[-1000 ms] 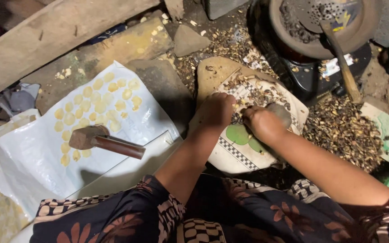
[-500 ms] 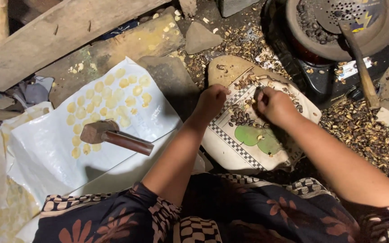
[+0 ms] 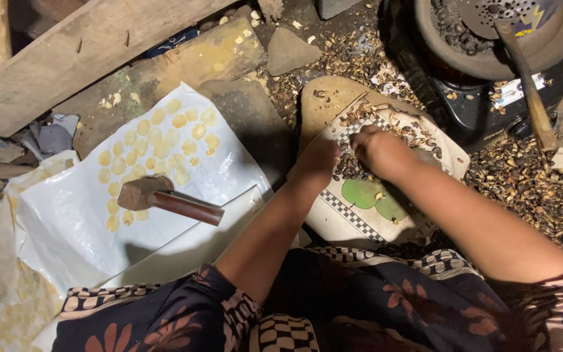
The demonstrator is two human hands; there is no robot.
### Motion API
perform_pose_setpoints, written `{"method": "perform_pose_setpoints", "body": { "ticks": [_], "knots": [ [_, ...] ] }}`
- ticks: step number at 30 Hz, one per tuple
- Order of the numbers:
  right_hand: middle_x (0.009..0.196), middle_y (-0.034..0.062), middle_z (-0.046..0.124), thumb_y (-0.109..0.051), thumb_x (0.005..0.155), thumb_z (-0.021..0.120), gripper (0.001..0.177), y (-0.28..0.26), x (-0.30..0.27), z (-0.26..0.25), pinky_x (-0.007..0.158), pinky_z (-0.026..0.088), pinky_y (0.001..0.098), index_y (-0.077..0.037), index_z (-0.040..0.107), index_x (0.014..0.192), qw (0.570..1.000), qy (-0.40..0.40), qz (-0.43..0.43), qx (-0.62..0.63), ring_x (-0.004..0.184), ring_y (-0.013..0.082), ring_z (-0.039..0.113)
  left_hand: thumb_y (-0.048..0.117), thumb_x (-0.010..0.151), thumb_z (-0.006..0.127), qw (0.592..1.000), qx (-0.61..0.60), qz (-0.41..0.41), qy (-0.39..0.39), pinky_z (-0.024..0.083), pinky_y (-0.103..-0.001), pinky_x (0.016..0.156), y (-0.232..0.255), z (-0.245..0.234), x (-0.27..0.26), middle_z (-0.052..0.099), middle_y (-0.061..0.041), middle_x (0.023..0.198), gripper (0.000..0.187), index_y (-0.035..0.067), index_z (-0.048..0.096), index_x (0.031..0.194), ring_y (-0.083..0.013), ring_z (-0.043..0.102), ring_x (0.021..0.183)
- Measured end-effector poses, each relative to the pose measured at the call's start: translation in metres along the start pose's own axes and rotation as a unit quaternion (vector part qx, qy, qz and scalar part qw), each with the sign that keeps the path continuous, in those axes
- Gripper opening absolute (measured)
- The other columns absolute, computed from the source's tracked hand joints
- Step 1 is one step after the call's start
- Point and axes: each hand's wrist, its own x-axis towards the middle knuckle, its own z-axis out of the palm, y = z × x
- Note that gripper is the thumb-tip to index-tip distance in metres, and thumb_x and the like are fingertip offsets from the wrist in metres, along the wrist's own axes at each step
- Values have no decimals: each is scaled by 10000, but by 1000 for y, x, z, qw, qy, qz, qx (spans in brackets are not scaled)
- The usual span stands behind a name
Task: Cracking nut shells with a stone, roasting kernels in a pan, and flattening them with a wooden hammer.
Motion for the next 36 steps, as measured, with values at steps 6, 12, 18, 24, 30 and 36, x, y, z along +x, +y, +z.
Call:
{"method": "perform_pose_setpoints", "body": {
  "ticks": [6, 12, 18, 24, 30, 36],
  "knots": [
    [907, 124, 765, -169, 945, 713, 105, 0, 3, -23, 816, 584, 397, -91, 740, 1009, 980, -83, 163, 77, 828, 253, 725, 124, 854, 603, 988, -140, -37, -51, 580, -402, 800, 35, -5, -4, 725, -119, 917, 112, 97, 689, 921, -283, 719, 888],
    [885, 135, 766, -118, 822, 778, 184, 57, -26, -65, 799, 566, 394, -77, 766, 1001, 965, -54, 224, 128, 812, 272, 712, 13, 892, 654, 995, -32, 75, -61, 576, -403, 826, 92, 41, -53, 709, -154, 1028, 121, 55, 699, 997, -314, 710, 936],
    [917, 103, 784, -198, 841, 778, 177, 23, -42, -73, 823, 565, 394, -181, 802, 1016, 965, -158, 210, 25, 815, 250, 720, -69, 806, 597, 982, 99, 145, -71, 600, -373, 803, 86, 61, -57, 679, -166, 1011, 255, 3, 650, 1045, -303, 712, 901],
    [912, 83, 807, -288, 963, 660, 208, -2, -48, -69, 811, 612, 403, -125, 756, 1048, 910, -135, 223, 324, 827, 264, 757, 124, 1022, 488, 807, -491, -321, -76, 643, -369, 785, 60, 56, -4, 659, -141, 893, 169, 29, 576, 913, -246, 702, 831],
    [1025, 30, 736, -222, 840, 712, 256, -46, -60, -67, 824, 534, 412, -171, 740, 1090, 949, -149, 40, -274, 966, 236, 661, 152, 1010, 556, 621, -657, -420, -83, 591, -318, 664, 44, 60, -10, 628, -100, 806, 164, 40, 573, 891, -174, 621, 702],
    [906, 44, 760, -320, 940, 677, 178, -32, -71, -59, 959, 517, 410, -162, 755, 967, 975, -115, 71, -176, 942, 223, 682, 131, 940, 653, 880, -413, -235, -13, 475, -223, 498, 50, 25, -4, 626, 13, 716, 249, 35, 749, 1148, -68, 537, 549]
  ]
}}
